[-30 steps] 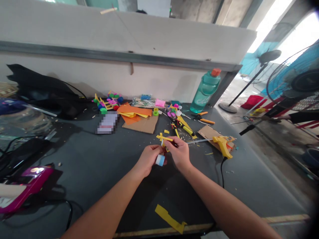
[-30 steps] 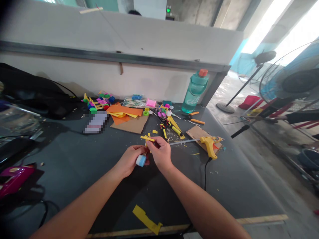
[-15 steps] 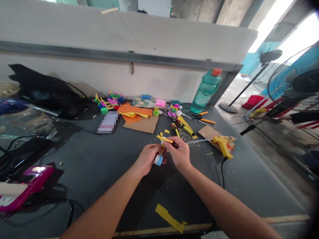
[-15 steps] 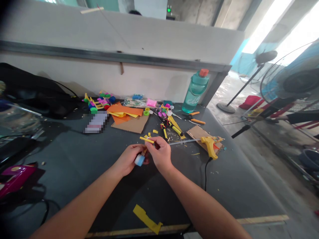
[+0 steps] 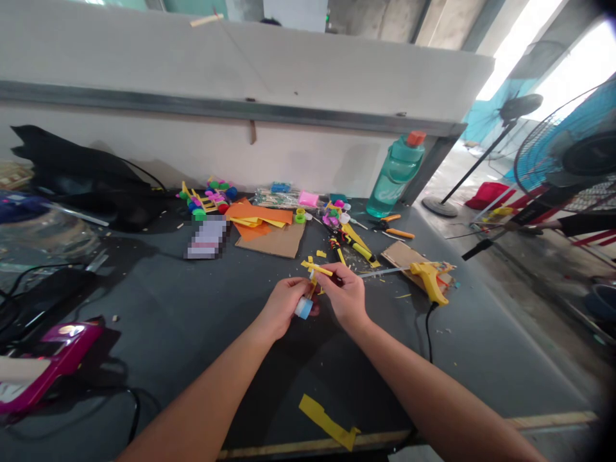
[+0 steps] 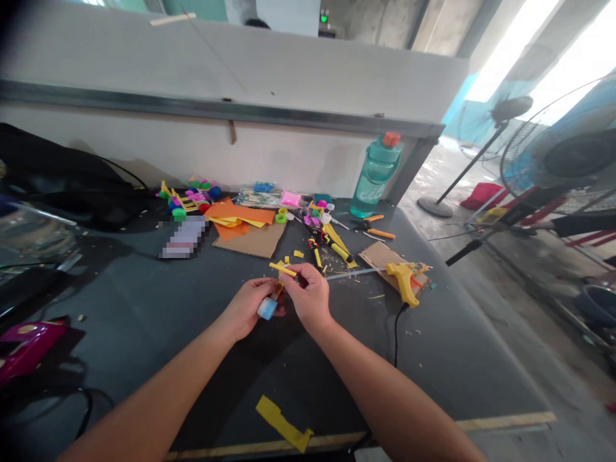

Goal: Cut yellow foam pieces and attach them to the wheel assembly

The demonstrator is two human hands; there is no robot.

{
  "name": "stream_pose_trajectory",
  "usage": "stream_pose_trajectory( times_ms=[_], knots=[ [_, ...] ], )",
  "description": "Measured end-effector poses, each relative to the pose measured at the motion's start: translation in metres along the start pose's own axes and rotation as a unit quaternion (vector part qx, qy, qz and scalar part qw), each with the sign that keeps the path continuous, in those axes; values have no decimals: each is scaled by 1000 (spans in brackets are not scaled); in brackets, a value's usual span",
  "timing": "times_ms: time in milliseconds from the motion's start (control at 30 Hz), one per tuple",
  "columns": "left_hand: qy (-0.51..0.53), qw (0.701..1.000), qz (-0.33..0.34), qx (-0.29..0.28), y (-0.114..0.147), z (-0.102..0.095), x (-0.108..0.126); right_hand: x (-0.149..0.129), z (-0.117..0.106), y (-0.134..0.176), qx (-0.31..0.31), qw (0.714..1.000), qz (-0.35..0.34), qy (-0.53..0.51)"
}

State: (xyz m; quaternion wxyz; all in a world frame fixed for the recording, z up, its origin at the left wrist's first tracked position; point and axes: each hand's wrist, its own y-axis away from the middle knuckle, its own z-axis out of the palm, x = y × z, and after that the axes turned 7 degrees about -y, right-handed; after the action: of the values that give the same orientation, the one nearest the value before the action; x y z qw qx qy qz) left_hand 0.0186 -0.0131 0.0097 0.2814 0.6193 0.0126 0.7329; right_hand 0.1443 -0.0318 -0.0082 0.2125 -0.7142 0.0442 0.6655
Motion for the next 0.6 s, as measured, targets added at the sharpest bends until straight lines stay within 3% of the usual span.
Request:
stream_pose_trajectory(
  times_ms=[367,600],
  knots=[
    [32,992,22,116,-7,-14,7,-1,-2,-8,-6,999,9,-32],
    [47,994,14,96,-7,-14,6,5,0,-9,-36,999,11,16]
  ],
)
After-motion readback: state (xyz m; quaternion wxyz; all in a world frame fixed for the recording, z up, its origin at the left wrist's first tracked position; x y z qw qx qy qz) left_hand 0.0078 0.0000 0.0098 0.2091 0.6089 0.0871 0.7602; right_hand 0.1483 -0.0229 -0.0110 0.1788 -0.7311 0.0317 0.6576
